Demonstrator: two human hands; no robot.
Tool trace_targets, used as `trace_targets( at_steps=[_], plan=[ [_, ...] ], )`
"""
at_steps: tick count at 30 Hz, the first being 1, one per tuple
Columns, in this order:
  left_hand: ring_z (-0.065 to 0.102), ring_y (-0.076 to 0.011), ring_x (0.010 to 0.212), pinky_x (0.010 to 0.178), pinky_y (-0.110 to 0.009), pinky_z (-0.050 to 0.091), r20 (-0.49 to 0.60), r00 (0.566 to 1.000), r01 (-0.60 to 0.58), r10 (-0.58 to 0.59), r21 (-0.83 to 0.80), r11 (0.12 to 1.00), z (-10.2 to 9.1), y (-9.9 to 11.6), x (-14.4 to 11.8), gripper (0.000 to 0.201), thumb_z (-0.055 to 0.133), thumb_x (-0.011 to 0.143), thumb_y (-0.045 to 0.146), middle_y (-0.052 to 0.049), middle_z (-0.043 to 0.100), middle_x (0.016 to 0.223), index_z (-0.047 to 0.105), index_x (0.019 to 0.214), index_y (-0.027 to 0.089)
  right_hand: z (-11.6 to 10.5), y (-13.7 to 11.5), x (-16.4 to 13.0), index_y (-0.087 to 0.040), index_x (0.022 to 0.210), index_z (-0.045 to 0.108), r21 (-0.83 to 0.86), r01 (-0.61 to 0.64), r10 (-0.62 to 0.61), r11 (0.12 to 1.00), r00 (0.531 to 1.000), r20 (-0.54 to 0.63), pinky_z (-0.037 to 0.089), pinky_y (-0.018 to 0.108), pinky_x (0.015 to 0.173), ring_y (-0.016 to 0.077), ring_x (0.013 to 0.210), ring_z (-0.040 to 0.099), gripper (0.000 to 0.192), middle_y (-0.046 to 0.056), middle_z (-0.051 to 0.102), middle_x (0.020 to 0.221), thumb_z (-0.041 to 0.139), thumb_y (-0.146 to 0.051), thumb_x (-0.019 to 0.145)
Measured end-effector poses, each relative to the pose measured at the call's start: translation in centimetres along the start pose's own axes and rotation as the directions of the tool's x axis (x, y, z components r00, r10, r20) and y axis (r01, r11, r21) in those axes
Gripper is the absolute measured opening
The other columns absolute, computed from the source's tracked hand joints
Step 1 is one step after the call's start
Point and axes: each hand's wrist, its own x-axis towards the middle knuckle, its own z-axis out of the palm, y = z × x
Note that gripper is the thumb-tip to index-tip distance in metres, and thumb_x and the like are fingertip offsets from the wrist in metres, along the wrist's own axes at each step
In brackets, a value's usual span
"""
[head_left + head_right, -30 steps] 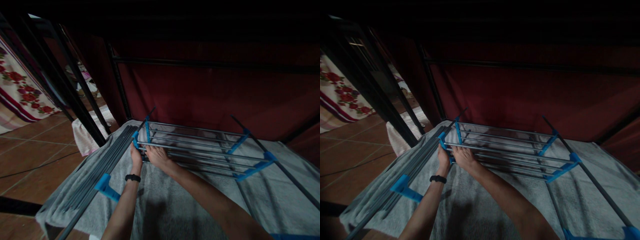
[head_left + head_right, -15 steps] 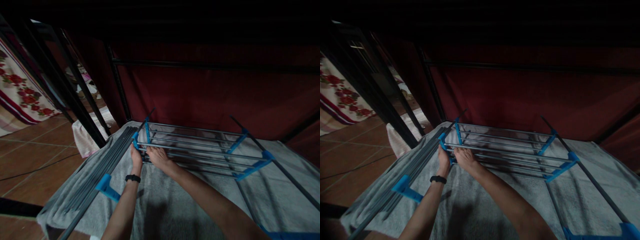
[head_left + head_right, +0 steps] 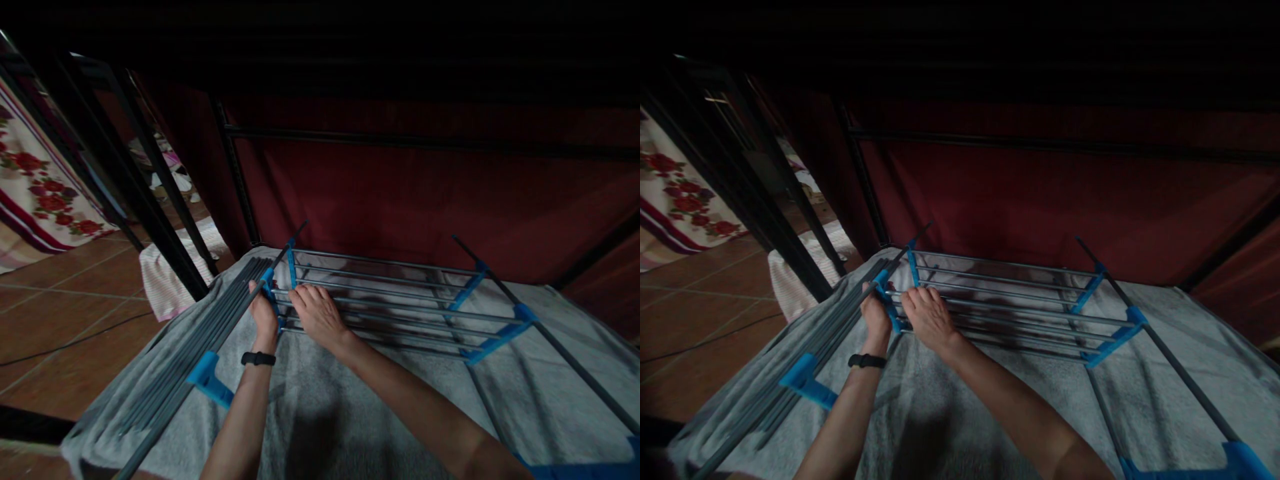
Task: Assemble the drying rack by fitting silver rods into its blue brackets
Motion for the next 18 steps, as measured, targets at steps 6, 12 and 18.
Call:
trace_targets(
  at_steps=[6,12,18],
  plan=[
    [0.056,-0.0181,0.058,0.062,-0.032,0.049,0.080,0.995,0.068,-0.067,-0.008,0.998,0.6,1.2,0.0,0.061,0.040,0.100,0.067,-0.005,0.063,0.064,0.065,0.070,0.020,-0.2,0.6,1.5,-0.019,0.124,0.062,-0.011,-0.108,0.108,0.994,0.982,0.158,0.048,0.038,0.100,0.0224,0.106,0.062,0.031,0.011,0.068,0.117,0.037,-0.012,0.108],
    [0.047,-0.0158,0.050,0.054,-0.031,0.039,0.073,0.996,0.049,-0.051,0.033,0.998,0.5,0.5,0.5,0.061,0.038,0.100,0.068,-0.001,0.053,0.054,0.060,0.069,0.021,-1.0,0.9,2.3,-0.020,0.121,0.061,-0.021,-0.120,0.122,0.993,0.978,0.168,0.051,0.037,0.093,0.0226,0.104,0.063,0.033,0.009,0.067,0.118,0.032,-0.013,0.109],
    [0.044,-0.0133,0.049,0.051,-0.029,0.036,0.038,0.996,0.077,-0.075,-0.064,0.995,1.0,0.2,0.8,0.051,0.048,0.095,0.069,0.003,0.049,0.057,0.051,0.071,0.024,-1.2,1.1,2.6,-0.019,0.122,0.061,-0.017,-0.120,0.121,0.993,0.975,0.184,0.052,0.036,0.092,0.0220,0.105,0.064,0.032,0.011,0.066,0.120,0.032,-0.013,0.109]
  ],
)
